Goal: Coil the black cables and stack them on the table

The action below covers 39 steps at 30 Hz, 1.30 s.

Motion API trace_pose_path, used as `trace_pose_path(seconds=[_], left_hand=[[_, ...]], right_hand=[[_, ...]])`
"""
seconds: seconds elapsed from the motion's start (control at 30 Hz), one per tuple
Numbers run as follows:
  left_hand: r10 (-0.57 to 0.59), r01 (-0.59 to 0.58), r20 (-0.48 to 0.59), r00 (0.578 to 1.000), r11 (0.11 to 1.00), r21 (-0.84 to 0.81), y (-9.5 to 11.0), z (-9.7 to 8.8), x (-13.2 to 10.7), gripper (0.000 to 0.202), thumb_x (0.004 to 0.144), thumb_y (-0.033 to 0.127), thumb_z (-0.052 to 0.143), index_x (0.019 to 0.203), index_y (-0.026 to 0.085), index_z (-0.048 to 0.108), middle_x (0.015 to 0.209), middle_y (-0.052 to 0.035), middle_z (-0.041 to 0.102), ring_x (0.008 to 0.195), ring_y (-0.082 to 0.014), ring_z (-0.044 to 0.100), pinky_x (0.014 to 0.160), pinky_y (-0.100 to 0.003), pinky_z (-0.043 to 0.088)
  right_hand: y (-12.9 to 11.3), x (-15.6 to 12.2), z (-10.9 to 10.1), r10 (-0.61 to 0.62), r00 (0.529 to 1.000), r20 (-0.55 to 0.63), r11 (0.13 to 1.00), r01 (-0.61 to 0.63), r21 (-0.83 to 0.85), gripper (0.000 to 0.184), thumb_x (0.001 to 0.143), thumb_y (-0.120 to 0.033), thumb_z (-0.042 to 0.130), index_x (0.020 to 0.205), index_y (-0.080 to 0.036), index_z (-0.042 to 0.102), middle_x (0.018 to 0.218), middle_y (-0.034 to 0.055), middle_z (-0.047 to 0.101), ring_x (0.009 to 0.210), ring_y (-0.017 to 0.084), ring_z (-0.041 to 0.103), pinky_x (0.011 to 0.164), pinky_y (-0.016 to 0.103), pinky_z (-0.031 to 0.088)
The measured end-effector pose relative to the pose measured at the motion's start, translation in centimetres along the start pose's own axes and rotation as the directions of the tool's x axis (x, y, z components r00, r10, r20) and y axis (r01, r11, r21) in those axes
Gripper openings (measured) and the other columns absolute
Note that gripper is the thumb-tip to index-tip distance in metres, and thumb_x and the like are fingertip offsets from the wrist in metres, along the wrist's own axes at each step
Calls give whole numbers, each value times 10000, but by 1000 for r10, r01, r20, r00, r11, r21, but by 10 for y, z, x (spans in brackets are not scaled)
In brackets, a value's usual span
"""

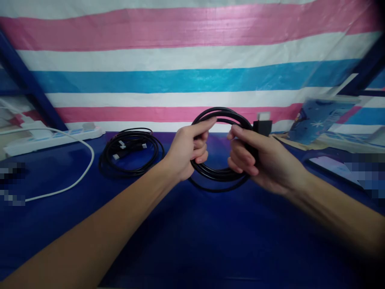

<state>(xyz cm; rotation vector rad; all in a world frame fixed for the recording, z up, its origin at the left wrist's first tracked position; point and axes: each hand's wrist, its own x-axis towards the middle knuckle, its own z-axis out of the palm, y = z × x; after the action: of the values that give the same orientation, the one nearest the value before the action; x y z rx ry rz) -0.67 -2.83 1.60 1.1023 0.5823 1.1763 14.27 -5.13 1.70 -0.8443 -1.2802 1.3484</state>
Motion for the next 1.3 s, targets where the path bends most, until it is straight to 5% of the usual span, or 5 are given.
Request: trace_pose_path(seconds=[0.2, 0.43, 0.67, 1.0, 1.3], left_hand=[[15, -66, 250, 968, 978, 196, 0, 0, 4, 324, 788, 337, 651, 560, 160, 504, 508, 29, 461, 594, -111, 592, 681, -237, 482], [166, -17, -457, 874, 950, 313, -14, -33, 26, 241, 753, 377, 672, 820, 173, 561, 884, -61, 582, 853, -161, 574, 795, -286, 462], [-83, 95, 176, 981, 993, -65, -21, -2, 11, 498, 860, 618, 435, 893, 151, 604, 789, -80, 663, 791, -185, 671, 773, -298, 530], [22, -3, -208, 978, 996, 92, -13, -3, 11, 383, 885, 476, 497, 683, 151, 523, 534, 22, 523, 393, -63, 506, 441, -179, 425], [91, -45, -246, 965, 982, 186, -3, -2, 12, 283, 967, 415, 318, 790, 207, 390, 566, 27, 568, 375, -85, 520, 440, -208, 423]], right_hand=[[-2, 3, -10, -102, 991, -84, 987, 90, -129, 416, 735, -111, 616, 420, -174, 352, 337, -63, 267, 295, 32, 214, 342, 227, 168], [-12, 3, -16, -115, 981, -156, 988, 129, 82, 435, 824, -177, 524, 461, -196, 285, 402, -74, 126, 311, 50, 115, 347, 247, 166], [-11, 9, -16, -40, 963, -266, 981, 88, 173, 468, 912, -246, 499, 506, -189, 272, 392, -81, 167, 317, 53, 123, 355, 227, 225], [24, 23, -25, -69, 997, 24, 929, 72, -363, 420, 874, -350, 577, 512, -153, 497, 434, 8, 490, 469, 153, 607, 542, 267, 489], [12, 15, -23, -84, 994, 67, 962, 98, -254, 285, 826, -284, 658, 620, -161, 503, 434, -65, 416, 306, 44, 368, 417, 233, 417]])
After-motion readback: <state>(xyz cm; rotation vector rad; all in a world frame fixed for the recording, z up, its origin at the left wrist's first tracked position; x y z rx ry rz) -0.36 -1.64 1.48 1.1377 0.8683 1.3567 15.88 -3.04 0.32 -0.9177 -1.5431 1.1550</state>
